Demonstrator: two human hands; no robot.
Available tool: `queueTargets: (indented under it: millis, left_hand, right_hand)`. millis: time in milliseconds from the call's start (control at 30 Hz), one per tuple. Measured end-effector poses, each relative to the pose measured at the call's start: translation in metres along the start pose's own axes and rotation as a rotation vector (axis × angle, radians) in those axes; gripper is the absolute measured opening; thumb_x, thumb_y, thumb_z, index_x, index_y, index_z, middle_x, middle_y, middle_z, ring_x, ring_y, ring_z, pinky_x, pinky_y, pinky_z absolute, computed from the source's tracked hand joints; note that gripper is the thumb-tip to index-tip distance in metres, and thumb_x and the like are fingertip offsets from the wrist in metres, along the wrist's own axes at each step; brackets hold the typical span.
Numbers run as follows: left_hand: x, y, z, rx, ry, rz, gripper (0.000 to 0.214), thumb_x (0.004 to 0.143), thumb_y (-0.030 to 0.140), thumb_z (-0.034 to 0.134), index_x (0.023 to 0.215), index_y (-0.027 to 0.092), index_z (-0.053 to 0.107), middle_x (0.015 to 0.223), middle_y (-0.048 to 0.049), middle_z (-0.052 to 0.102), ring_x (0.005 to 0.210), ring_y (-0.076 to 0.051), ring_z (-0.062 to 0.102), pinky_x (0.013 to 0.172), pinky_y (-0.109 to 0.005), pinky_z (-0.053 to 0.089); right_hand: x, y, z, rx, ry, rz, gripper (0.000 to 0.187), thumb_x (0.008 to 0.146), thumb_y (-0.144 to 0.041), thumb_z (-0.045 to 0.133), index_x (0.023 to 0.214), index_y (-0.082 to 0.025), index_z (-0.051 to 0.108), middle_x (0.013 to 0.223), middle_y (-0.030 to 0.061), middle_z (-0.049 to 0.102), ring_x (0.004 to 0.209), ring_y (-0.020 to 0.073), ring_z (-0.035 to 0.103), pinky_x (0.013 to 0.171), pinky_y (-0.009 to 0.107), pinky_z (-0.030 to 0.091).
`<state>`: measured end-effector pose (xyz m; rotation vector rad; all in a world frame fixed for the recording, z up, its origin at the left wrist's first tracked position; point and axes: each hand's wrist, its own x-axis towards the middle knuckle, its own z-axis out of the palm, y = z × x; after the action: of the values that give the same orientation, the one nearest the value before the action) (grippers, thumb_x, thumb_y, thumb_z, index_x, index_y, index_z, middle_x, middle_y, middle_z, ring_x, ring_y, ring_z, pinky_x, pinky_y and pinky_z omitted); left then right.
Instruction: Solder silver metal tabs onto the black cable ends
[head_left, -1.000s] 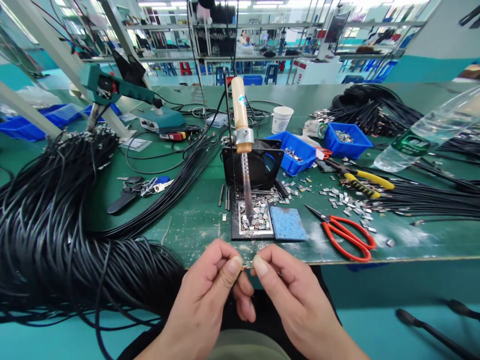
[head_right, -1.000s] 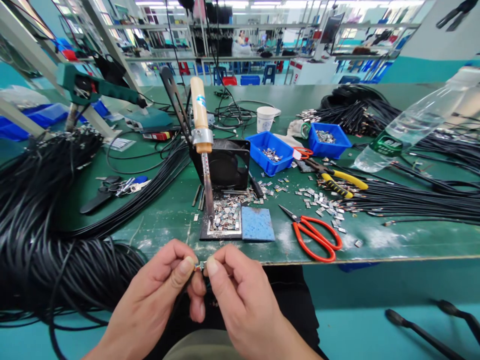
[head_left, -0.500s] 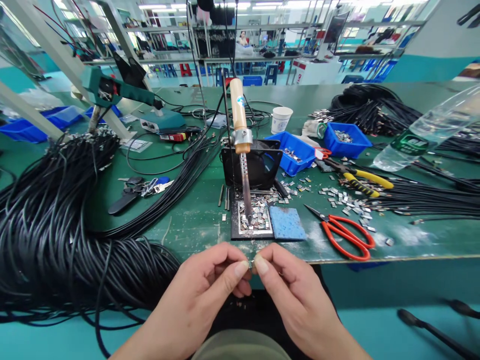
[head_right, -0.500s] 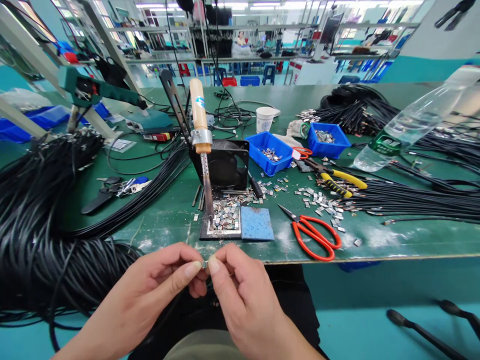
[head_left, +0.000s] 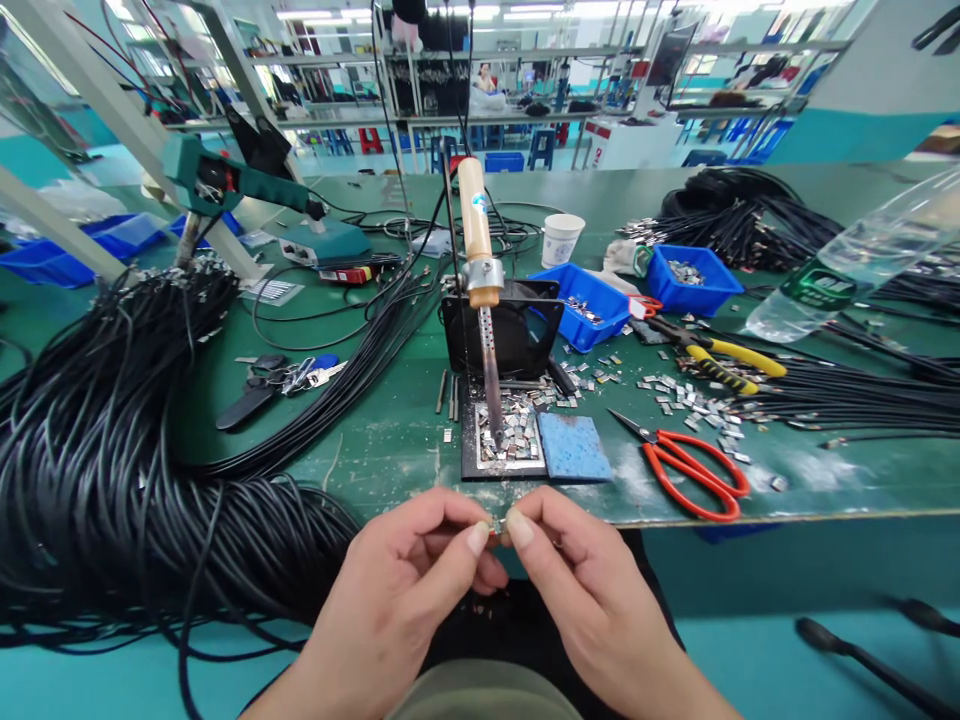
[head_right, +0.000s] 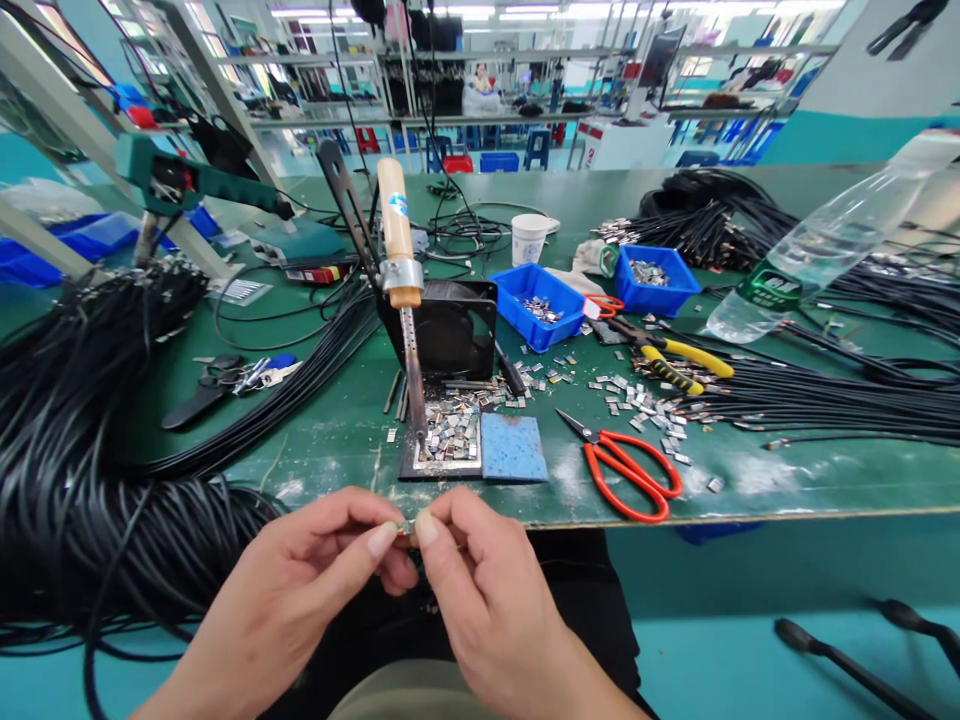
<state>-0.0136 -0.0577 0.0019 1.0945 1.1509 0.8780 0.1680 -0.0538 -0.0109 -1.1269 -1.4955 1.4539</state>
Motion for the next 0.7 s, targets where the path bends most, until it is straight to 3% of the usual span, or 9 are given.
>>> queueTargets:
  millis: [433,700]
  left_hand:
    - [-0.001,-0.011,0.011,-0.199,0.141,0.023,0.012,0.096,0.031,0.073,0.091,0.02,0.076,0.068,0.0009,0.074,0.067,-0.014,0.065,0.07,-0.023,0.053]
    - [0.002,-0.018,0.004,-0.199,0.085,0.105,0.01,0.095,0.024,0.074,0.089,0.022,0.082,0.086,0.0002,0.069,0.074,-0.013,0.062,0.072,-0.023,0.05]
  right_hand:
    - [-0.001,0.002,0.003,0.053,0.0,-0.018,0.033,0.11,-0.042,0.047,0.088,-0.022,0.06,0.079,-0.0015,0.059,0.072,0.0142,0.051,0.069,0.027,0.043]
    - [-0.002,0.003,0.001,0.031,0.009,-0.017,0.03,0.11,-0.041,0.048,0.091,-0.023,0.063,0.08,-0.0026,0.058,0.072,0.0132,0.049,0.067,0.025,0.042]
